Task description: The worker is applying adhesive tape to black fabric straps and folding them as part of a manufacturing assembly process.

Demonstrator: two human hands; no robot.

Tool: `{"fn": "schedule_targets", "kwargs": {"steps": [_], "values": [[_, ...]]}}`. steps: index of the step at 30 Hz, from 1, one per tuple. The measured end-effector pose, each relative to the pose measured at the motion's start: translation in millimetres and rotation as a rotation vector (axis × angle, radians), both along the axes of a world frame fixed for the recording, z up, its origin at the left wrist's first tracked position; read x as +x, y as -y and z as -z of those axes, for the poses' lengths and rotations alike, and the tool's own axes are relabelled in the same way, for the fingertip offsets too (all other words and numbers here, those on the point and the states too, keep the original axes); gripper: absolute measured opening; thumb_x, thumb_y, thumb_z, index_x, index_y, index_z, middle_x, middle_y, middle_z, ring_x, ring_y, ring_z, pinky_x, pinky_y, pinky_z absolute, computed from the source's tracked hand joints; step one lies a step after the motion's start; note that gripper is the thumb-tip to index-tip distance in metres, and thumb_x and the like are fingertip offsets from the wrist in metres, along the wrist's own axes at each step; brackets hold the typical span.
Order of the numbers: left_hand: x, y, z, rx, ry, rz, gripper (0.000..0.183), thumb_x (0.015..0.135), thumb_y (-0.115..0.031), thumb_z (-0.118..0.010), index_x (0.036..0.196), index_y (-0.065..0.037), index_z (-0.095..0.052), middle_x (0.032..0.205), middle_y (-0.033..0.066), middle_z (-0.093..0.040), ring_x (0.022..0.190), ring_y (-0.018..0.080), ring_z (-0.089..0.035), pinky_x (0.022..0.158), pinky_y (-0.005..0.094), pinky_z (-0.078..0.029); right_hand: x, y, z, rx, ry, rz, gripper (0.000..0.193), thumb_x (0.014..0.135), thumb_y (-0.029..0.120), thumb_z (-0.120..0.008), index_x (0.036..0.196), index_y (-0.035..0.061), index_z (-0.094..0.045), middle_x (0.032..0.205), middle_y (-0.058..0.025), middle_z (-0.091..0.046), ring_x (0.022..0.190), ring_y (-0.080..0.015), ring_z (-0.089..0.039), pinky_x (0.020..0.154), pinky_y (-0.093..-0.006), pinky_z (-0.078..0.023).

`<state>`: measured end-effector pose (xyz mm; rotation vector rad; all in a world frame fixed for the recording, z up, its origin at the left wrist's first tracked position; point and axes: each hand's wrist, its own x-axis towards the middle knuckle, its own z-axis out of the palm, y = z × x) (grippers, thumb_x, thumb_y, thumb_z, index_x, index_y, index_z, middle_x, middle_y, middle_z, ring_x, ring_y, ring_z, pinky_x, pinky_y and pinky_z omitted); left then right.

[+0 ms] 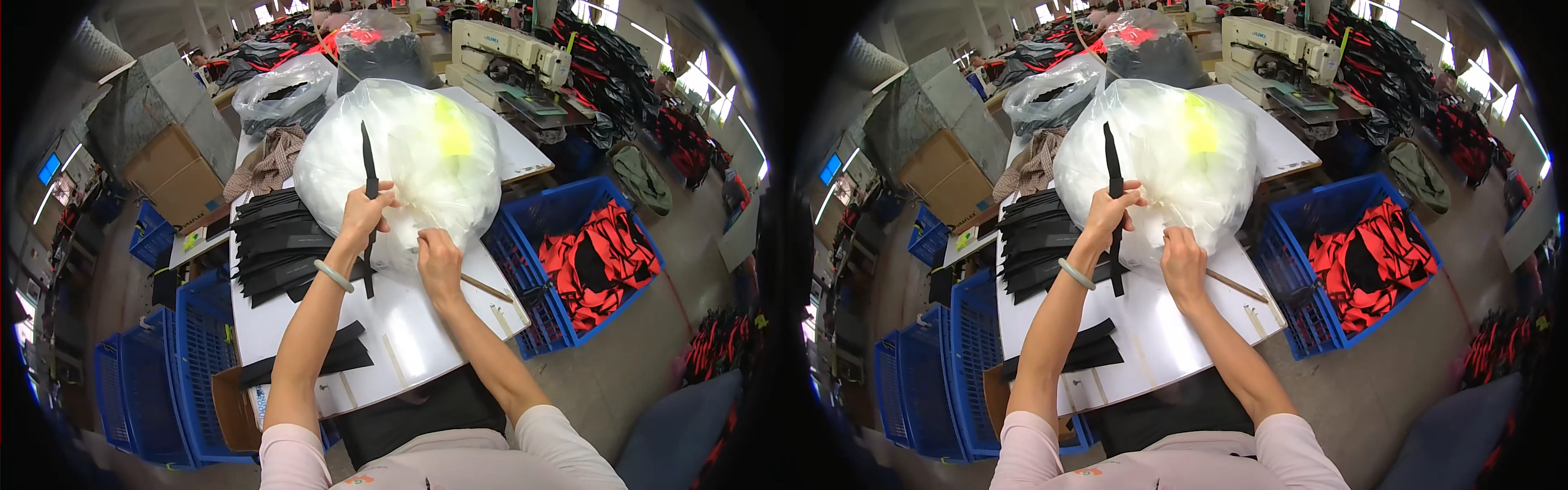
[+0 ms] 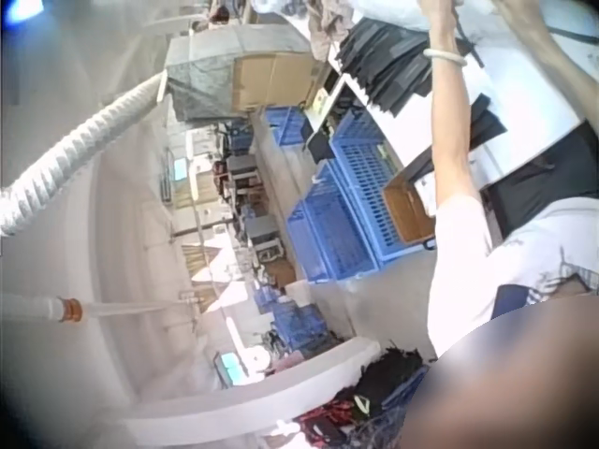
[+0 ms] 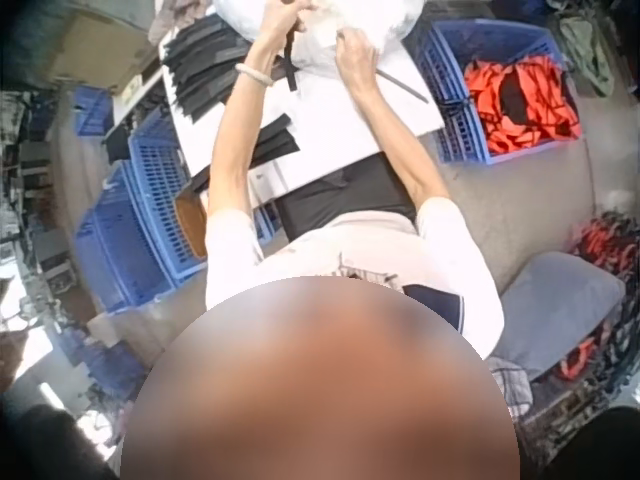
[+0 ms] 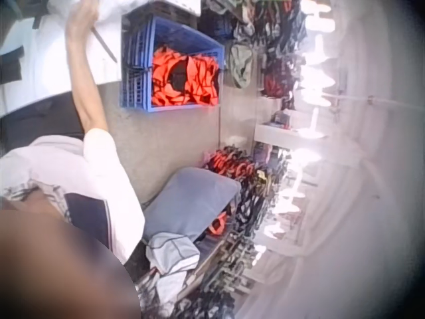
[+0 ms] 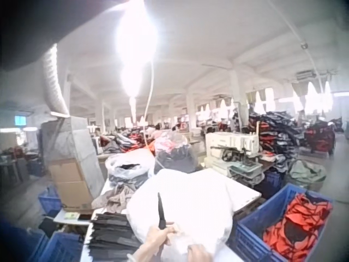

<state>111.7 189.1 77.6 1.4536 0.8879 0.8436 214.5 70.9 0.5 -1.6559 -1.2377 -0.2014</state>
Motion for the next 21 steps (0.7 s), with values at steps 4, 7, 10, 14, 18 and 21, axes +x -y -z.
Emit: {"fn": "schedule_targets", "kwargs": {"steps": [4, 7, 10, 14, 18, 21], "values": [[-16.6, 6.1, -0.7, -0.015, 0.063, 0.002, 0.045, 0.088, -0.012, -0.062, 0.128, 0.008, -0.054, 0.092, 0.0133, -0.070, 0.045, 0.0101, -0.050, 0.044, 0.0237, -0.045, -0.7, 43.9, -22.7, 0.195, -0.109, 0.004, 0.015, 0.085, -0.001, -0.063, 0.100, -0.0004, -0.063, 0.085, -0.0131, -0.062, 0.071, -0.0242, -0.066, 0.056, -0.0321, -0.051], [-28.4, 45.9, 3.4, -0.155, 0.331, -0.057, 0.042, 0.086, -0.012, -0.065, 0.120, 0.010, -0.058, 0.085, 0.0132, -0.067, 0.043, 0.0097, -0.049, 0.045, 0.0252, -0.047, 10.4, 74.5, -28.3, 0.239, -0.629, -0.123, 0.019, 0.088, -0.001, -0.060, 0.107, -0.0018, -0.057, 0.083, -0.0117, -0.059, 0.065, -0.0216, -0.065, 0.053, -0.0295, -0.053], [-44.9, 113.6, 16.9, -0.279, 0.369, 0.030, 0.032, 0.084, -0.010, -0.068, 0.110, 0.008, -0.061, 0.075, 0.0079, -0.061, 0.043, 0.0107, -0.050, 0.047, 0.0267, -0.048, 9.9, 86.6, -24.1, 0.305, -1.181, -0.390, 0.023, 0.090, 0.000, -0.060, 0.111, -0.0046, -0.051, 0.084, -0.0110, -0.058, 0.058, -0.0180, -0.064, 0.050, -0.0273, -0.055], [-63.6, 168.5, 48.7, -0.391, 0.560, 0.045, 0.024, 0.079, -0.004, -0.072, 0.098, 0.005, -0.060, 0.074, 0.0066, -0.060, 0.043, 0.0124, -0.050, 0.049, 0.0276, -0.048, -18.8, 102.0, -27.2, 0.108, -1.518, -0.627, 0.016, 0.087, 0.000, -0.063, 0.099, -0.0023, -0.052, 0.080, -0.0129, -0.062, 0.058, -0.0185, -0.064, 0.048, -0.0279, -0.054], [-77.7, 187.4, 49.5, -0.410, 0.568, -0.038, 0.031, 0.078, -0.001, -0.070, 0.106, 0.007, -0.060, 0.071, 0.0058, -0.059, 0.046, 0.0107, -0.048, 0.050, 0.0261, -0.046, -26.6, 114.6, -17.1, -0.155, -1.608, -0.756, 0.015, 0.086, 0.002, -0.066, 0.094, -0.0019, -0.053, 0.075, -0.0129, -0.063, 0.056, -0.0189, -0.064, 0.047, -0.0285, -0.054], [-87.6, 191.8, 54.2, -0.375, 0.520, -0.028, 0.034, 0.077, 0.002, -0.070, 0.109, 0.008, -0.060, 0.070, 0.0052, -0.058, 0.046, 0.0097, -0.048, 0.050, 0.0252, -0.045, -30.7, 121.1, -21.4, -0.271, -1.595, -0.774, 0.013, 0.086, 0.000, -0.066, 0.090, -0.0019, -0.054, 0.074, -0.0129, -0.064, 0.053, -0.0196, -0.065, 0.042, -0.0269, -0.053]]}}
